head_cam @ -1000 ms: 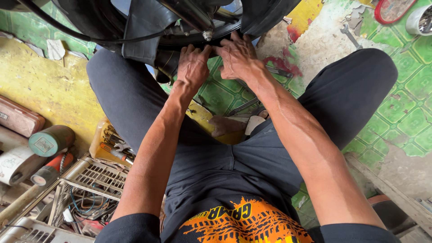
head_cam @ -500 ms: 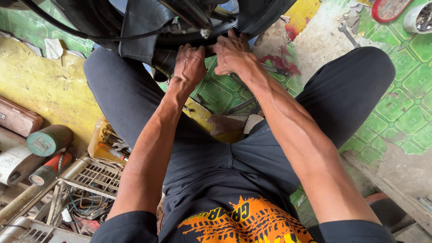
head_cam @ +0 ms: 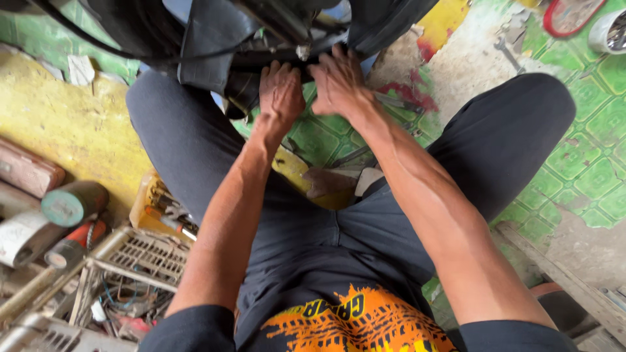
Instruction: The person sits on the floor in front of a scooter with its front wheel raised and works on the tire and inner tube, pressing and tucking the tube and tire bead into the rim by hand while checking the fit around the wheel.
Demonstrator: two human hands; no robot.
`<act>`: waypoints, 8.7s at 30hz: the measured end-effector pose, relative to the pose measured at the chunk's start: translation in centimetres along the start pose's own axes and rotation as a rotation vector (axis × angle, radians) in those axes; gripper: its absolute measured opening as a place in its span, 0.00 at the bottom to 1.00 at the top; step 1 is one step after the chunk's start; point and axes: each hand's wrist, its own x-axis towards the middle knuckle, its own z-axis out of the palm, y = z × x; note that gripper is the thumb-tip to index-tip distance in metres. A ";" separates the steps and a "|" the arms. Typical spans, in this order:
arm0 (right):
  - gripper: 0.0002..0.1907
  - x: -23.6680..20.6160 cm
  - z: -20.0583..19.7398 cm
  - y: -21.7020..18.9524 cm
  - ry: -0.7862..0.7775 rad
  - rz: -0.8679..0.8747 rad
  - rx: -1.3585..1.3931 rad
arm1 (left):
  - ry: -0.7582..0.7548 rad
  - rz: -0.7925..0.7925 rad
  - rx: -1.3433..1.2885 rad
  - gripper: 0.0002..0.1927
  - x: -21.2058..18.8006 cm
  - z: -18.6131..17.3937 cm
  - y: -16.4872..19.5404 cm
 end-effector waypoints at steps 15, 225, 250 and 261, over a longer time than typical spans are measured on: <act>0.10 0.1 4.4 1.4 0.571 -0.180 -0.159 | 0.157 0.054 -0.063 0.05 -1.0 0.5 0.1; 0.53 3.4 -6.8 -6.7 0.718 0.237 2.694 | 0.067 -0.823 -0.784 0.22 4.4 -1.9 2.5; 0.48 4.1 -8.1 -5.9 0.695 0.468 2.681 | 0.536 -1.428 -1.835 0.23 5.2 -4.1 4.3; 0.42 5.3 -8.7 -6.2 0.751 0.625 2.603 | 0.585 -1.371 -1.691 0.13 5.2 -4.4 4.1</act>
